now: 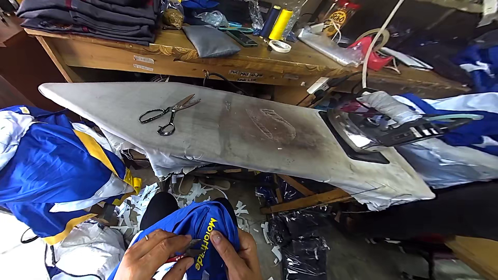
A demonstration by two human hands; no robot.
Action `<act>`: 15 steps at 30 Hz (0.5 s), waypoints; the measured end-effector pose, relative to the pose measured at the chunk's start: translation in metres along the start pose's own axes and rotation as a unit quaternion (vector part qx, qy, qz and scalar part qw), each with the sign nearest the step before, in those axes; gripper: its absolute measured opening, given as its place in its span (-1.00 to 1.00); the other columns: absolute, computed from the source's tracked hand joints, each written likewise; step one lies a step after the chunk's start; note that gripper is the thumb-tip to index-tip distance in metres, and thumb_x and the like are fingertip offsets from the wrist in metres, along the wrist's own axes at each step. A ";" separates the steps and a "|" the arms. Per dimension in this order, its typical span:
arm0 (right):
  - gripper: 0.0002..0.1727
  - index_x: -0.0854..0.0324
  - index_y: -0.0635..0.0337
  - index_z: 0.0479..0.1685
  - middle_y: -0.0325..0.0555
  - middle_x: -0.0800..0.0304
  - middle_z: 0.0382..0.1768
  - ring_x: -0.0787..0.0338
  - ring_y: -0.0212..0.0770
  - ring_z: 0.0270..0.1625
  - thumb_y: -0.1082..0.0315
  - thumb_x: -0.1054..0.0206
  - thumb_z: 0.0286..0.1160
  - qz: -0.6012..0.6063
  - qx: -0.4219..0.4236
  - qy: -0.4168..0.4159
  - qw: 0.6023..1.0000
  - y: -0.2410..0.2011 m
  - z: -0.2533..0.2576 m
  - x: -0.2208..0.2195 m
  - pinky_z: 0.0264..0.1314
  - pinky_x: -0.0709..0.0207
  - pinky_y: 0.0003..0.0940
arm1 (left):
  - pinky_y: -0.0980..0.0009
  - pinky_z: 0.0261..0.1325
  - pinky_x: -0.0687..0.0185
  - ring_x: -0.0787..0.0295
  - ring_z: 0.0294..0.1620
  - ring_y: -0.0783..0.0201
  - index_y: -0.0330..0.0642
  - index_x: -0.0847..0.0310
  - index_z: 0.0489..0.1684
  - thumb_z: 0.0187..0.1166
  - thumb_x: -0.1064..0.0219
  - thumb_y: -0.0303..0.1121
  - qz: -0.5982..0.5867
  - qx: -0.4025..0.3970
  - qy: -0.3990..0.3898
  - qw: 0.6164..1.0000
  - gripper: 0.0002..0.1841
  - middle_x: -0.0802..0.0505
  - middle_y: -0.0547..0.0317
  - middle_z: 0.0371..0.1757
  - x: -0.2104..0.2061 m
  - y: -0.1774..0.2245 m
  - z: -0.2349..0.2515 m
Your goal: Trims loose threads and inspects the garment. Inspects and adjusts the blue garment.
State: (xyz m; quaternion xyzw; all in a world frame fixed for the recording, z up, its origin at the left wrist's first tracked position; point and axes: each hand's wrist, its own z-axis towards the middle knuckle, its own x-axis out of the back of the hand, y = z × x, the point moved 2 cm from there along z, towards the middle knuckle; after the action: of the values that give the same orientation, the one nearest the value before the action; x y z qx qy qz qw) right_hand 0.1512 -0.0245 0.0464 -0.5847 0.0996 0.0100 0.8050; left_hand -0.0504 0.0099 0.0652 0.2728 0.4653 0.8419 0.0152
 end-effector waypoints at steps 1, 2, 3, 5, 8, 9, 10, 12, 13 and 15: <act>-0.82 -0.79 0.08 -0.15 -0.39 -0.91 -0.22 -0.85 -0.56 -0.10 0.45 -0.25 0.66 0.000 0.002 -0.001 1.000 0.000 0.000 0.000 0.05 -0.75 -0.53 | 0.50 0.02 -0.72 -0.81 -0.09 0.38 -0.29 -0.83 0.04 0.56 -0.50 -0.34 0.001 0.000 0.000 1.000 -0.76 -0.91 0.04 -0.13 0.000 0.000 0.000; -0.83 -0.79 0.09 -0.15 -0.39 -0.91 -0.22 -0.85 -0.56 -0.10 0.45 -0.25 0.67 -0.001 0.004 -0.004 1.000 0.000 0.000 0.000 0.05 -0.74 -0.53 | 0.49 0.02 -0.72 -0.81 -0.09 0.37 -0.29 -0.83 0.04 0.56 -0.50 -0.34 0.002 -0.001 0.000 1.000 -0.76 -0.91 0.04 -0.13 0.000 0.000 0.000; -0.82 -0.79 0.09 -0.15 -0.39 -0.91 -0.22 -0.85 -0.57 -0.10 0.45 -0.25 0.67 -0.003 0.003 -0.005 1.000 0.000 0.000 0.000 0.04 -0.75 -0.53 | 0.49 0.02 -0.72 -0.81 -0.09 0.37 -0.30 -0.83 0.04 0.56 -0.50 -0.33 0.002 -0.001 -0.001 1.000 -0.76 -0.91 0.03 -0.13 0.001 0.000 -0.001; -0.82 -0.79 0.09 -0.16 -0.40 -0.91 -0.23 -0.85 -0.57 -0.12 0.45 -0.25 0.66 -0.006 -0.002 -0.007 1.000 -0.001 0.001 0.000 0.03 -0.75 -0.54 | 0.50 0.02 -0.72 -0.81 -0.08 0.37 -0.30 -0.82 0.05 0.56 -0.50 -0.33 -0.001 0.000 -0.003 1.000 -0.75 -0.91 0.03 -0.12 0.001 0.000 -0.001; -0.82 -0.79 0.10 -0.17 -0.39 -0.91 -0.24 -0.85 -0.57 -0.12 0.45 -0.25 0.67 -0.004 -0.002 -0.013 1.000 -0.001 0.001 -0.001 0.03 -0.75 -0.54 | 0.51 -0.01 -0.73 -0.81 -0.11 0.39 -0.30 -0.82 0.04 0.55 -0.51 -0.34 -0.012 0.000 -0.005 1.000 -0.76 -0.91 0.03 -0.12 0.000 -0.002 -0.001; -0.82 -0.79 0.10 -0.16 -0.39 -0.91 -0.23 -0.85 -0.56 -0.12 0.45 -0.24 0.67 -0.003 -0.003 -0.014 1.000 -0.001 0.001 -0.001 0.03 -0.75 -0.53 | 0.51 -0.01 -0.73 -0.81 -0.11 0.39 -0.30 -0.82 0.04 0.55 -0.51 -0.34 -0.014 -0.001 -0.004 1.000 -0.76 -0.91 0.03 -0.13 0.000 -0.003 -0.001; -0.82 -0.79 0.10 -0.16 -0.39 -0.91 -0.24 -0.85 -0.57 -0.12 0.45 -0.25 0.67 -0.004 -0.005 -0.015 1.000 -0.001 0.001 -0.001 0.03 -0.75 -0.53 | 0.51 -0.01 -0.73 -0.81 -0.12 0.39 -0.29 -0.82 0.04 0.55 -0.50 -0.34 -0.013 -0.001 -0.005 1.000 -0.76 -0.91 0.04 -0.14 0.000 -0.003 -0.002; -0.82 -0.79 0.10 -0.17 -0.38 -0.91 -0.24 -0.85 -0.56 -0.13 0.46 -0.25 0.66 -0.005 -0.010 -0.014 1.000 -0.002 0.001 -0.001 0.02 -0.75 -0.53 | 0.51 -0.01 -0.72 -0.80 -0.13 0.38 -0.30 -0.82 0.04 0.56 -0.50 -0.34 -0.010 -0.001 -0.007 1.000 -0.76 -0.91 0.04 -0.15 0.000 -0.004 -0.002; -0.82 -0.79 0.11 -0.18 -0.38 -0.91 -0.25 -0.85 -0.56 -0.13 0.46 -0.26 0.66 -0.005 -0.011 -0.013 1.000 -0.001 0.001 -0.001 0.02 -0.75 -0.53 | 0.51 0.00 -0.72 -0.81 -0.13 0.38 -0.30 -0.82 0.04 0.56 -0.50 -0.33 -0.009 -0.001 -0.009 1.000 -0.75 -0.91 0.04 -0.15 0.000 -0.003 -0.003; -0.82 -0.79 0.12 -0.18 -0.37 -0.91 -0.25 -0.85 -0.55 -0.13 0.46 -0.25 0.66 -0.004 -0.010 -0.014 1.000 -0.001 0.001 -0.001 0.02 -0.75 -0.53 | 0.51 0.00 -0.72 -0.81 -0.12 0.38 -0.30 -0.82 0.04 0.55 -0.51 -0.33 -0.010 0.000 -0.011 1.000 -0.75 -0.91 0.05 -0.15 0.001 -0.003 -0.002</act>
State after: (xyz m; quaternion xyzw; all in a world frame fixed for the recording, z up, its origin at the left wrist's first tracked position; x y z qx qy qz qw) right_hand 0.1508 -0.0241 0.0476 -0.5929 0.0855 0.0158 0.8006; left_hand -0.0532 0.0101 0.0620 0.2774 0.4675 0.8389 0.0285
